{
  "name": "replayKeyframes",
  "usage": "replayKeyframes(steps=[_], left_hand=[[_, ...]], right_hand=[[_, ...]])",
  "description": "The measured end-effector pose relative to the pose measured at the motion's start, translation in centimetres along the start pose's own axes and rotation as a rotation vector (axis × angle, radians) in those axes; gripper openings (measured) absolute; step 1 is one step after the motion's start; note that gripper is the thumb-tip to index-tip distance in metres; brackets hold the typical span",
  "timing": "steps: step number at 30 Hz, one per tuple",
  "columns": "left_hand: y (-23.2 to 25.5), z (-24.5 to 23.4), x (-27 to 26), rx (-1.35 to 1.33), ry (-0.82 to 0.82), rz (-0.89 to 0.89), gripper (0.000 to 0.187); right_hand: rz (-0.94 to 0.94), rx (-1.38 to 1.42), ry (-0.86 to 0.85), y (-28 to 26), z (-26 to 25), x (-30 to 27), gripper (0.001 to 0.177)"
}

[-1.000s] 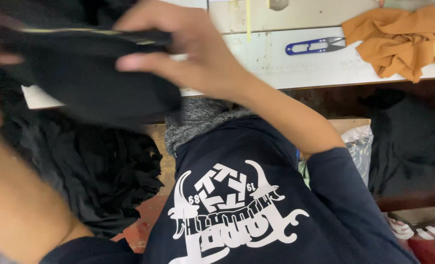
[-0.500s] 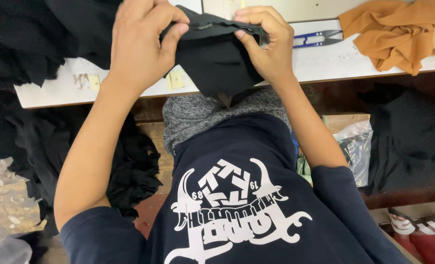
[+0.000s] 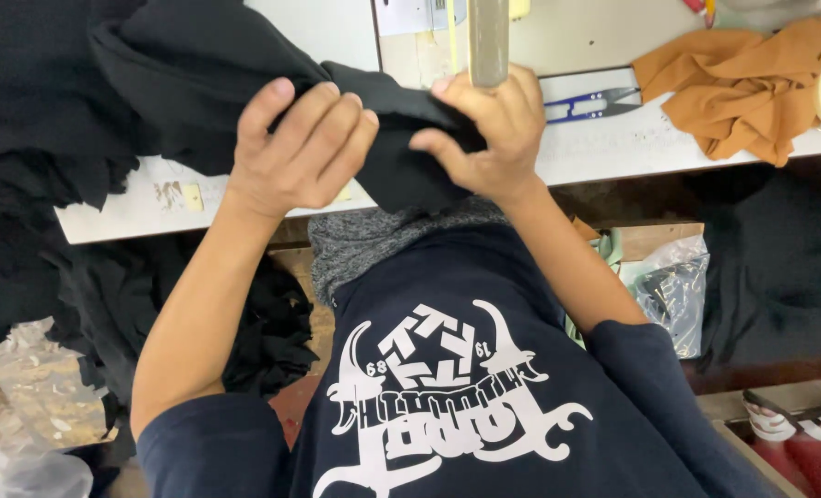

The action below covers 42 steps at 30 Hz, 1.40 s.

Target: Trimming excess threads and fabric from black garments using small snips

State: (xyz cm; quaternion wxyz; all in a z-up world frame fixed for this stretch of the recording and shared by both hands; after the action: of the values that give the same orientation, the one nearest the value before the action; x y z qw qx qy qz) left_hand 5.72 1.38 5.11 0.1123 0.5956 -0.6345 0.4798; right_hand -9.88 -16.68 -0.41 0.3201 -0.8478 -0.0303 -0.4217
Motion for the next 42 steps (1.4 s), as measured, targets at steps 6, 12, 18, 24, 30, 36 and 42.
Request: replayKeyframes(steps=[6,12,18,24,30,36,42], left_hand=[[0.2,2.1,-0.6,-0.018,0.086,0.008,0.01],[-0.2,3.2,-1.8,-0.071,0.077,-0.076,0.01],[-0.1,4.4,-1.2,-0.454,-0.169,-0.485,0.017],[-1.5,4.7,0.5,-0.853,-0.399,-0.801,0.018],[-1.7,4.8,0.6,-0.648,-0.363,-0.572,0.012],[-2.2,4.2,1.6,-0.533,-0.291,-0.647,0.025],[-3.4,3.0,1.9,-0.698,-0.37,-0.758,0.05]], right_hand=[[-0.035,-0.024,0.017,1.1,1.7,1.0,0.013],[-0.066,0.071,0.065,1.8,2.3,1.5,0.008],[0.389,0.275,-0.239,1.1,2.0,2.9,0.02],[0.88,0.628,-0.336,2.5,2.4,3.1,0.028],[0.747,0.52,-0.361,0.9,1.9,4.7,0.021],[0.854,0.601,-0.371,1.2,2.0,3.7,0.018],[0.883,0.569,-0.347,0.9,1.5,3.3,0.015]])
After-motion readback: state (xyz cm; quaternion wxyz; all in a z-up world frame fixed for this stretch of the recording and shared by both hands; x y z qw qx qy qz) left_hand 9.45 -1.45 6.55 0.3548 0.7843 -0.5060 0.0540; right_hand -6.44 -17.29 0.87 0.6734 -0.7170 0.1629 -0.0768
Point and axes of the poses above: each hand's wrist, its own x-axis towards the middle knuckle, its own z-axis out of the palm, y = z × x, the point moved 1 cm from there along x, towards the middle knuckle, and after that the axes turned 8 degrees about x, right-handed, at the moved point
